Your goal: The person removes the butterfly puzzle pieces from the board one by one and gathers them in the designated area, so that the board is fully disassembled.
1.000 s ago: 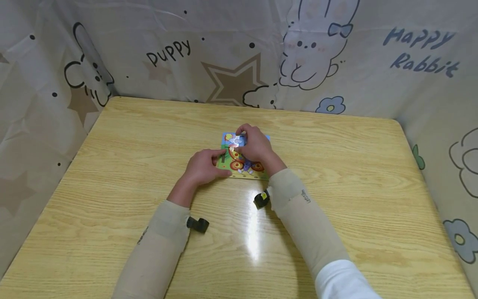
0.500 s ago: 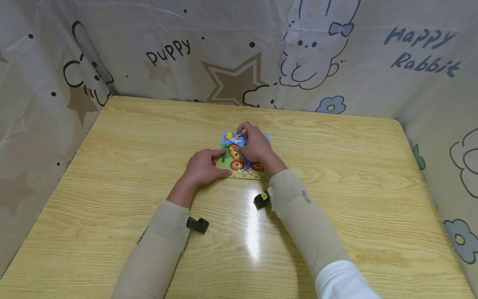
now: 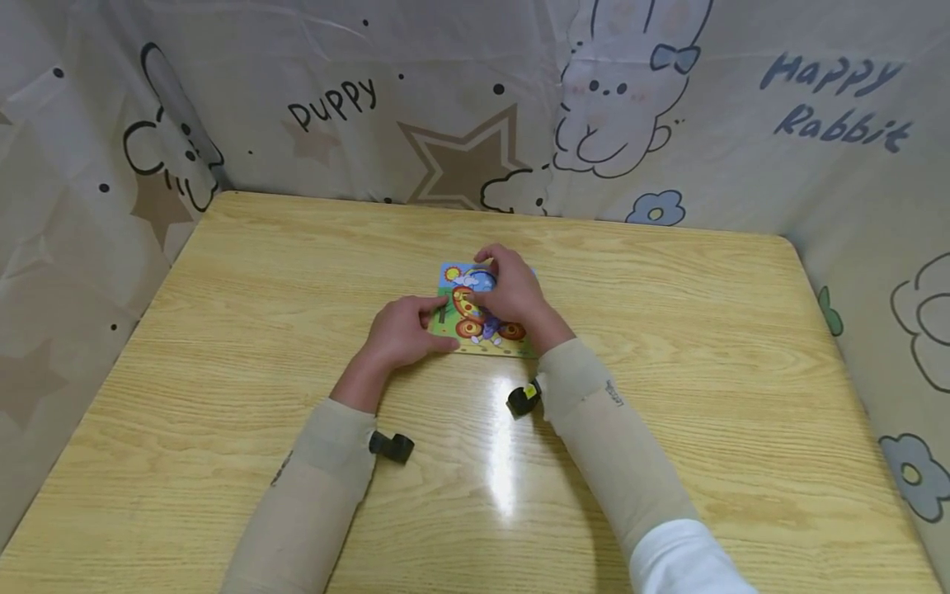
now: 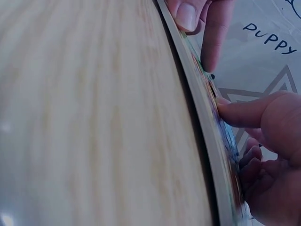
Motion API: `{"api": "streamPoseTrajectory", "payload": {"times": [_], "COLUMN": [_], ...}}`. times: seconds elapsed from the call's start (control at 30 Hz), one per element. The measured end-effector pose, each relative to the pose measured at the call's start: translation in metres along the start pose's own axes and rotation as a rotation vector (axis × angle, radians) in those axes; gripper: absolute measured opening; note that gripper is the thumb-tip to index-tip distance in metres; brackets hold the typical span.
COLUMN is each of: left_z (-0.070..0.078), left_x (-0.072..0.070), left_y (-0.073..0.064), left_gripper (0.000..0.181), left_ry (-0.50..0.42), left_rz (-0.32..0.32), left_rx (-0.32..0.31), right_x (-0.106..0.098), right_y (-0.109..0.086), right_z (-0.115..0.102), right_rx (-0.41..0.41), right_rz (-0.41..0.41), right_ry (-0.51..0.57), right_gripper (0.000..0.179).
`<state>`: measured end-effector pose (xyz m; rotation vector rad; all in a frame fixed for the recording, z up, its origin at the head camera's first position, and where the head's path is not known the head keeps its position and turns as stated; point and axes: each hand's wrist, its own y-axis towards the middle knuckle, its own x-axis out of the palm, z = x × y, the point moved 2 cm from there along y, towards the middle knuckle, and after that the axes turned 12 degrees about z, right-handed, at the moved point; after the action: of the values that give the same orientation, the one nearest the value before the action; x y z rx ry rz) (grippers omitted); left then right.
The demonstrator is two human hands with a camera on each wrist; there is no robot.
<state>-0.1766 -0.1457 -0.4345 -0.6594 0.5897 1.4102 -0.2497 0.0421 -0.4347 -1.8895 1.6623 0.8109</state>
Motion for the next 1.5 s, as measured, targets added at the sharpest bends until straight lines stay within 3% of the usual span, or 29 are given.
{"api": "streamPoseTrajectory", "payload": {"times": [0.7, 1.03, 1.5], "left_z": [-0.002, -0.003, -0.002], "left_x": [0.001, 0.002, 0.002], "left_y": [0.000, 0.000, 0.000], "left_gripper": [0.075, 0.075, 0.075], "left_ry": [0.007, 0.003, 0.012], "left_rz": [0.010, 0.011, 0.015], "left_rx": [0.022, 0.016, 0.020], "right_x": [0.000, -0.001, -0.006], "right_y": [0.001, 0.001, 0.003], "right_z": [0.000, 0.008, 0.017], "right_rx": [-0.057, -0.117, -0.169], "right_rz": [-0.036, 0.032, 0.023], "right_ry": [-0.091, -0.015, 0.154], "right_gripper": [0.046, 0.041, 0.038]}}
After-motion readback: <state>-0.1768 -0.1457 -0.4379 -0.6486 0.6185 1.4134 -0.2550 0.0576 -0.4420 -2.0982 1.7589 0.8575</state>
